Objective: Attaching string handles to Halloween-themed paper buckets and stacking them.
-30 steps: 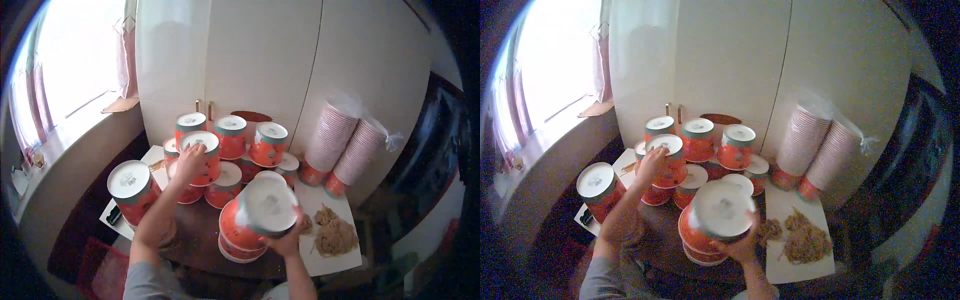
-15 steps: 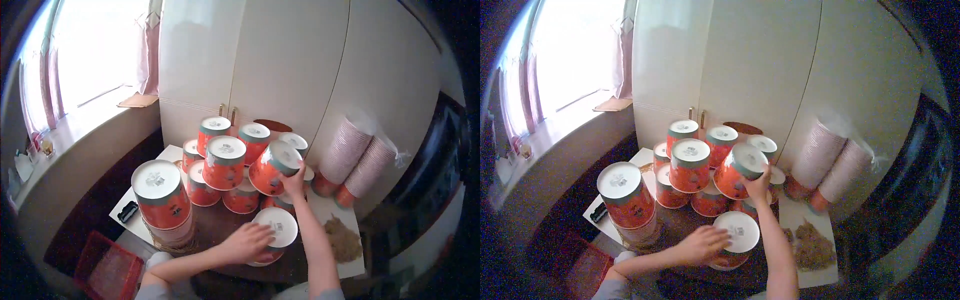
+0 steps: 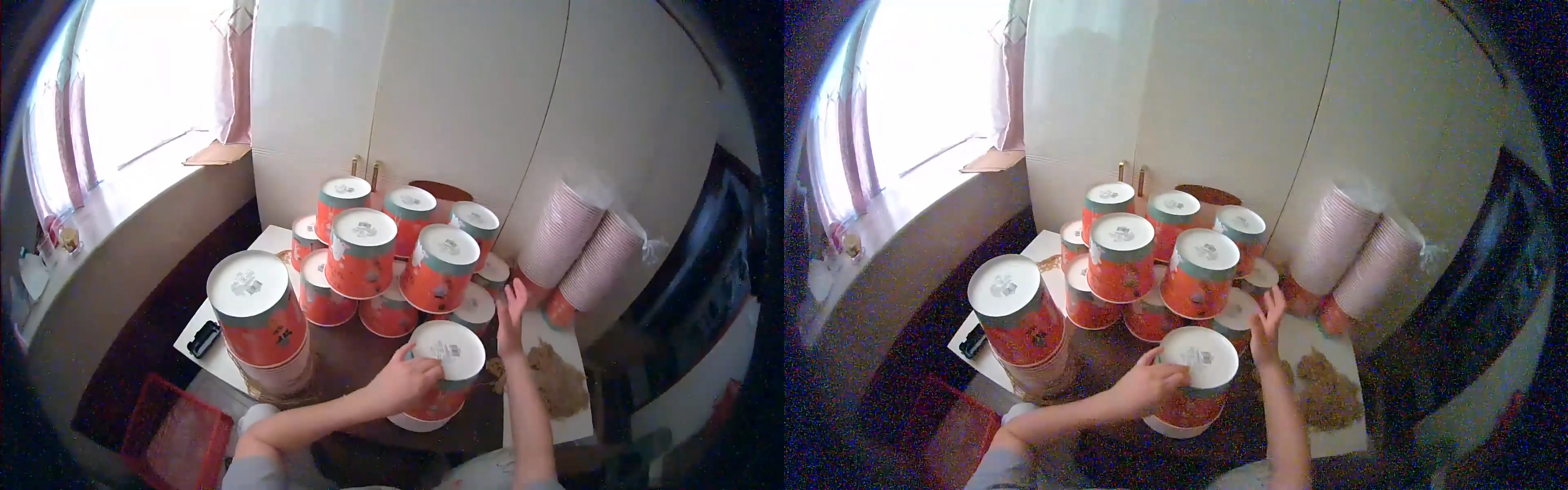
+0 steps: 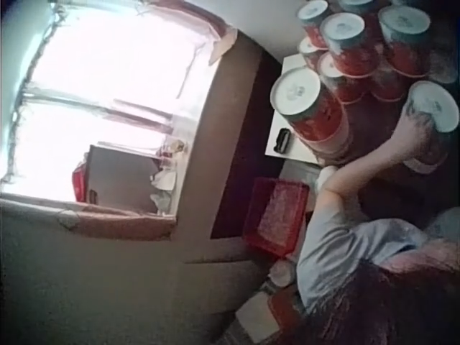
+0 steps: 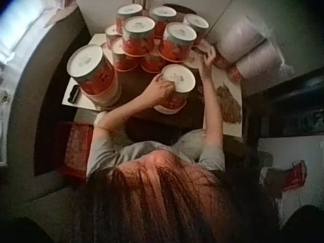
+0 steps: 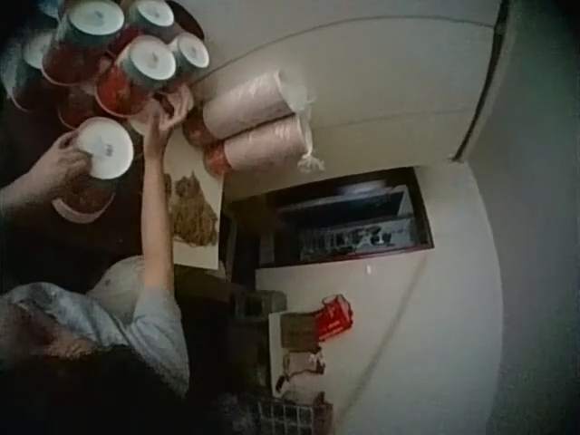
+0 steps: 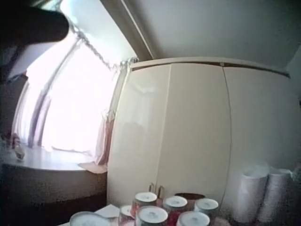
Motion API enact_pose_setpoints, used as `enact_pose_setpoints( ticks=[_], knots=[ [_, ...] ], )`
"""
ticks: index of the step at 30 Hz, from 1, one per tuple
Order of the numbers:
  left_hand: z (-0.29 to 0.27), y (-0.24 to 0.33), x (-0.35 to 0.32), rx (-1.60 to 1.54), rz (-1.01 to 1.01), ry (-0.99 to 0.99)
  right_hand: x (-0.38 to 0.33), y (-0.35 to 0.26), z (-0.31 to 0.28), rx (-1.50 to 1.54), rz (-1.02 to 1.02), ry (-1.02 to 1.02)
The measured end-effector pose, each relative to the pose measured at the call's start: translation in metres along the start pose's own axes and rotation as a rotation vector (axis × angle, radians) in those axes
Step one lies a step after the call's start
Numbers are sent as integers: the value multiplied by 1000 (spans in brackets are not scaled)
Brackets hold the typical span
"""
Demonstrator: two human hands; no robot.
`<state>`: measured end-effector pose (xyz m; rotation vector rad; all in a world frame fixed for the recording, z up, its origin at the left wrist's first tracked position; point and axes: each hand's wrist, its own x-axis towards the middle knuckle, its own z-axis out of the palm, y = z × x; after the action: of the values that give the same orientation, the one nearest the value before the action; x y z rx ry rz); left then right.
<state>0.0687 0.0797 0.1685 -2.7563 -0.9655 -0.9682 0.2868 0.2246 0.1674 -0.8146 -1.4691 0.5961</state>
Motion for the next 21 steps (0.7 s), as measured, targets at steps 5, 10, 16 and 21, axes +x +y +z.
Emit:
enact_pose_setpoints(
  ticks=[5,10,16,21],
  knots=[
    [-24,-2,10,-277,-141,-49,-88,-22,-29,368,256,-150],
    [-33,14,21,-300,-143,-93,-166,-1,-41,-98,278,-507],
    [-51,23,27,-139,-29,-56,-165,-15,-41,46,420,-497],
    [-102,24,46,-273,-104,51,-177,20,-55,-124,485,-726]
  ],
)
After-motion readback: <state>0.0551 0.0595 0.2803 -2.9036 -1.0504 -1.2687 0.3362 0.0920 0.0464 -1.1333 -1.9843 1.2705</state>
